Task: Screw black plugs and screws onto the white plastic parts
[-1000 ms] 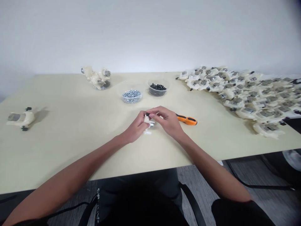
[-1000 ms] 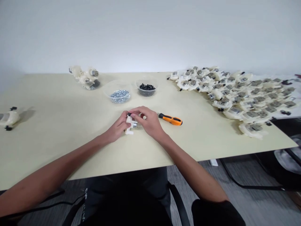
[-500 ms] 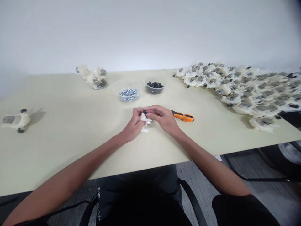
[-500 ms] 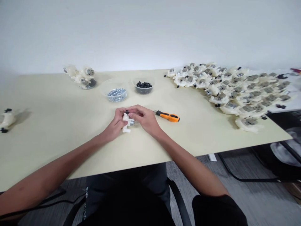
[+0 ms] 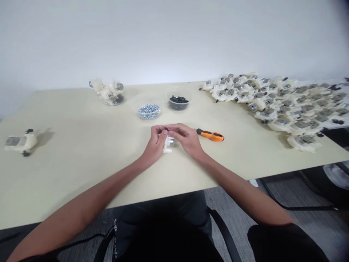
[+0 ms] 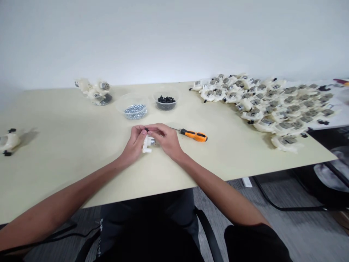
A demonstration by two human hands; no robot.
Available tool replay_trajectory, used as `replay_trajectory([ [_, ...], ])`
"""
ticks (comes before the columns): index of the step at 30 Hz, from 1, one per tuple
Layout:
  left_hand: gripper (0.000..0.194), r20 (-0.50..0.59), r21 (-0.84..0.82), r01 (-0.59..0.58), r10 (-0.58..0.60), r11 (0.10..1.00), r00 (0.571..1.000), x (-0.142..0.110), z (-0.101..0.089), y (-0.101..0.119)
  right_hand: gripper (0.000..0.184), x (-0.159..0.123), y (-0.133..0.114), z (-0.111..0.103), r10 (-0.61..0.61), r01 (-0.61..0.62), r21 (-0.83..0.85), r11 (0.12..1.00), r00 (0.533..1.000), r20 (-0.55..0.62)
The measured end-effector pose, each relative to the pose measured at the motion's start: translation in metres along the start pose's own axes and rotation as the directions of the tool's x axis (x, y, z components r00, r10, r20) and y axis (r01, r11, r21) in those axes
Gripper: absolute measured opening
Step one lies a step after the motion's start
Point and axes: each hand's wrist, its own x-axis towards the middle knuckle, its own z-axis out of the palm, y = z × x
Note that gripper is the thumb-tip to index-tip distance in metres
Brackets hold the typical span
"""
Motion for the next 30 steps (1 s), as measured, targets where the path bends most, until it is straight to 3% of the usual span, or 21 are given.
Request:
replay_trajectory([
  [5, 0.018, 0.004, 0.032, 0.011, -0.011, 0.999, 1.000, 0.001, -0.002, 0.001, 0.023, -0.002, 0.004, 0.002, -0.015, 0.013, -0.043, 0.999, 0.999, -0.035],
  [10, 0.017, -0.031, 0.045, 0.057, -0.056, 0.997, 0.998, 0.000, -0.003, 0.005, 0.011, -0.010, 0.006, 0.004, -0.150, 0.128, -0.227, 0.965, 0.985, -0.083],
  [16, 0.020, -0.065, 0.062, 0.096, -0.092, 0.993, 0.994, -0.001, -0.001, 0.006, 0.019, -0.019, 0.006, 0.009, -0.272, 0.235, -0.271, 0.934, 0.956, -0.108],
  [23, 0.025, -0.081, 0.036, 0.086, -0.083, 0.996, 0.993, -0.004, -0.002, 0.005, 0.024, -0.022, 0.012, 0.012, -0.229, 0.204, -0.244, 0.948, 0.970, -0.079],
  [30, 0.021, 0.008, -0.187, 0.088, -0.088, 0.978, 0.996, -0.001, -0.002, -0.002, 0.023, -0.021, 0.013, 0.010, -0.188, 0.170, -0.207, 0.964, 0.980, -0.071],
])
